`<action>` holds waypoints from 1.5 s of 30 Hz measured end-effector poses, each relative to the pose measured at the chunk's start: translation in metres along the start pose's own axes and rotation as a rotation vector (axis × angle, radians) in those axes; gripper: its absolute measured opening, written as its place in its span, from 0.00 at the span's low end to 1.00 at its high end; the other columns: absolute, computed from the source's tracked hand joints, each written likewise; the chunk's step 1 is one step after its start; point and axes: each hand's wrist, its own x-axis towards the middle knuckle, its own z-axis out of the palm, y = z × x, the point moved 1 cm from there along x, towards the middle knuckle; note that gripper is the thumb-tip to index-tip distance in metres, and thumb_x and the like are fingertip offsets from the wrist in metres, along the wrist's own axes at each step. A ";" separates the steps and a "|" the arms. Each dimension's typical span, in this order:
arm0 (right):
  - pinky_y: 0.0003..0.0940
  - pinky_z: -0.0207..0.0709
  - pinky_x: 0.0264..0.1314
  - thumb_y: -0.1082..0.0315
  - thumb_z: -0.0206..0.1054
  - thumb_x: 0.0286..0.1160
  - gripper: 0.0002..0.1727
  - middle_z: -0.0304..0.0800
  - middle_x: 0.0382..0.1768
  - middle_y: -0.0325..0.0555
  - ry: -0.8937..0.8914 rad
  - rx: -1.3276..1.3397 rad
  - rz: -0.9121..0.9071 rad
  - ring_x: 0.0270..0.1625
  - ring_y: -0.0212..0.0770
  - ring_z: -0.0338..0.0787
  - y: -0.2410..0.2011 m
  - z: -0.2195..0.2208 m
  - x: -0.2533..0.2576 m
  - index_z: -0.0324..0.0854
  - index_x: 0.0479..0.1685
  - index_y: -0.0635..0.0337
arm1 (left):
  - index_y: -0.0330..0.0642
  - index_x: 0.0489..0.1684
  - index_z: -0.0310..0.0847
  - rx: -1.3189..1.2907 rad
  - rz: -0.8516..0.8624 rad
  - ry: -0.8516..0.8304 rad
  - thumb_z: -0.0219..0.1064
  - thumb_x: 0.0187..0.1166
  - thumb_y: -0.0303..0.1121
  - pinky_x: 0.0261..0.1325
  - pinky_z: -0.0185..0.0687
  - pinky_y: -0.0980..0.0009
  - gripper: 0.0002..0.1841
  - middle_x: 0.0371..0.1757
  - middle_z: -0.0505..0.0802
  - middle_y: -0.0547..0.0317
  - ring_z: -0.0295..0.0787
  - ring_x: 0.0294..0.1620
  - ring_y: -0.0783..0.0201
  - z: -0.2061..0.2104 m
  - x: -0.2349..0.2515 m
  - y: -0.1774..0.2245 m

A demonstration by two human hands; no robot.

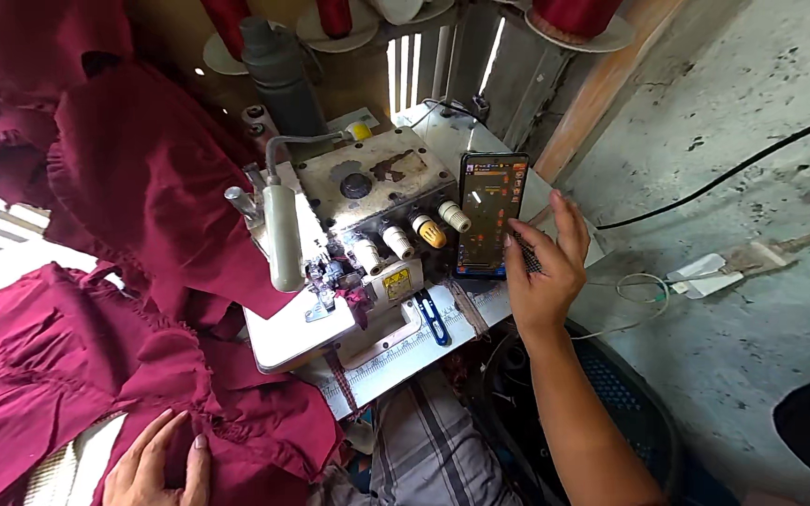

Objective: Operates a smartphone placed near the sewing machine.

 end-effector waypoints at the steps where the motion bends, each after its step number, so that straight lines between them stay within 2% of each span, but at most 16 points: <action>1: 0.54 0.64 0.88 0.64 0.72 0.77 0.11 0.77 0.81 0.53 0.006 -0.003 -0.001 0.88 0.57 0.68 0.000 0.001 0.001 0.94 0.54 0.50 | 0.34 0.65 0.84 0.001 0.002 0.006 0.54 0.84 0.47 0.84 0.60 0.48 0.26 0.73 0.85 0.34 0.76 0.79 0.39 0.001 0.000 0.000; 5: 0.61 0.58 0.89 0.61 0.65 0.83 0.15 0.70 0.86 0.55 -0.070 -0.096 -0.036 0.91 0.63 0.60 -0.005 0.004 -0.013 0.93 0.61 0.47 | 0.34 0.65 0.84 0.009 -0.002 0.008 0.53 0.84 0.48 0.84 0.61 0.47 0.27 0.73 0.85 0.36 0.76 0.79 0.40 0.001 -0.001 -0.001; 9: 0.71 0.49 0.90 0.53 0.66 0.81 0.16 0.62 0.90 0.58 -0.254 -0.114 -0.106 0.93 0.71 0.51 -0.014 0.008 -0.034 0.93 0.63 0.37 | 0.34 0.65 0.84 0.010 -0.008 -0.007 0.54 0.84 0.48 0.84 0.60 0.47 0.27 0.73 0.85 0.36 0.75 0.80 0.40 0.000 0.000 0.000; 11: 0.70 0.50 0.90 0.52 0.66 0.81 0.16 0.63 0.89 0.57 -0.268 -0.089 -0.116 0.93 0.71 0.52 -0.014 0.005 -0.038 0.93 0.62 0.35 | 0.34 0.65 0.84 0.008 -0.006 -0.002 0.54 0.84 0.47 0.84 0.60 0.47 0.26 0.73 0.85 0.35 0.75 0.80 0.39 0.000 0.000 0.000; 14: 0.66 0.56 0.89 0.57 0.65 0.81 0.15 0.70 0.86 0.60 -0.192 -0.061 -0.057 0.90 0.71 0.59 -0.010 -0.003 -0.040 0.95 0.57 0.43 | 0.35 0.66 0.84 0.019 -0.009 0.003 0.53 0.84 0.48 0.84 0.60 0.47 0.27 0.73 0.85 0.37 0.75 0.80 0.40 0.000 -0.001 0.000; 17: 0.64 0.59 0.89 0.59 0.63 0.82 0.16 0.71 0.84 0.63 -0.146 -0.097 -0.019 0.89 0.70 0.61 -0.004 -0.008 -0.041 0.94 0.58 0.48 | 0.35 0.65 0.84 0.011 -0.010 0.004 0.53 0.84 0.48 0.84 0.60 0.47 0.27 0.73 0.85 0.36 0.75 0.80 0.40 0.001 -0.001 0.000; 21: 0.69 0.53 0.89 0.52 0.65 0.82 0.19 0.63 0.88 0.63 -0.248 -0.153 -0.060 0.91 0.73 0.55 -0.010 -0.002 -0.041 0.91 0.66 0.43 | 0.34 0.65 0.84 0.020 -0.011 0.002 0.53 0.84 0.47 0.84 0.60 0.47 0.27 0.73 0.85 0.36 0.75 0.80 0.40 0.000 0.000 0.001; 24: 0.70 0.47 0.91 0.49 0.66 0.81 0.20 0.57 0.92 0.59 -0.321 -0.143 -0.091 0.93 0.71 0.48 -0.016 0.004 -0.040 0.89 0.69 0.35 | 0.35 0.65 0.84 0.013 -0.007 0.007 0.53 0.84 0.47 0.84 0.60 0.47 0.26 0.72 0.86 0.36 0.76 0.80 0.39 0.000 -0.001 0.002; 29: 0.66 0.56 0.90 0.56 0.67 0.79 0.16 0.67 0.87 0.62 -0.229 -0.045 -0.065 0.91 0.71 0.57 -0.019 0.005 -0.042 0.94 0.60 0.42 | 0.35 0.64 0.85 0.019 0.003 0.022 0.53 0.84 0.48 0.83 0.62 0.48 0.27 0.72 0.86 0.37 0.77 0.79 0.41 0.001 -0.001 0.001; 31: 0.66 0.56 0.90 0.57 0.66 0.80 0.16 0.68 0.86 0.64 -0.219 -0.042 -0.059 0.90 0.72 0.58 -0.018 0.004 -0.044 0.94 0.59 0.44 | 0.35 0.64 0.85 0.020 -0.001 0.019 0.53 0.84 0.48 0.83 0.62 0.48 0.27 0.72 0.86 0.36 0.76 0.79 0.41 0.002 -0.001 0.000; 35: 0.67 0.56 0.89 0.57 0.65 0.81 0.15 0.69 0.85 0.62 -0.202 -0.082 -0.042 0.90 0.72 0.59 -0.012 0.001 -0.045 0.95 0.58 0.41 | 0.35 0.65 0.84 0.016 -0.008 0.016 0.53 0.83 0.48 0.84 0.61 0.48 0.27 0.73 0.86 0.37 0.76 0.79 0.41 0.001 -0.001 0.001; 37: 0.67 0.56 0.89 0.57 0.64 0.82 0.17 0.70 0.85 0.63 -0.167 -0.125 -0.006 0.90 0.72 0.60 -0.008 -0.003 -0.043 0.93 0.62 0.45 | 0.35 0.65 0.84 0.017 -0.004 0.014 0.53 0.84 0.48 0.84 0.61 0.47 0.27 0.73 0.85 0.36 0.76 0.79 0.40 0.001 -0.001 0.002; 40: 0.66 0.55 0.90 0.56 0.63 0.83 0.23 0.65 0.87 0.67 -0.136 -0.157 0.027 0.90 0.72 0.59 -0.007 -0.005 -0.042 0.86 0.72 0.53 | 0.35 0.64 0.85 0.003 -0.005 0.010 0.54 0.83 0.48 0.84 0.61 0.46 0.27 0.73 0.85 0.36 0.76 0.80 0.40 0.001 -0.001 -0.001; 42: 0.69 0.54 0.89 0.54 0.63 0.83 0.22 0.63 0.88 0.66 -0.200 -0.140 -0.024 0.90 0.73 0.57 -0.011 -0.002 -0.044 0.87 0.71 0.49 | 0.34 0.64 0.85 -0.042 -0.017 -0.044 0.54 0.86 0.46 0.83 0.62 0.46 0.25 0.72 0.86 0.36 0.76 0.79 0.41 -0.007 0.004 -0.004; 44: 0.70 0.52 0.89 0.53 0.63 0.82 0.19 0.65 0.87 0.63 -0.243 -0.133 -0.053 0.91 0.73 0.56 -0.011 0.000 -0.044 0.91 0.66 0.41 | 0.30 0.63 0.84 -0.103 -0.053 -0.091 0.50 0.91 0.41 0.80 0.69 0.48 0.23 0.68 0.87 0.33 0.80 0.75 0.42 -0.020 0.017 -0.005; 45: 0.70 0.52 0.89 0.53 0.63 0.82 0.19 0.66 0.87 0.62 -0.238 -0.142 -0.043 0.91 0.72 0.57 -0.010 0.000 -0.043 0.91 0.66 0.41 | 0.28 0.66 0.82 -0.112 -0.094 -0.091 0.50 0.92 0.41 0.77 0.74 0.49 0.24 0.67 0.87 0.31 0.82 0.73 0.41 -0.027 0.024 -0.007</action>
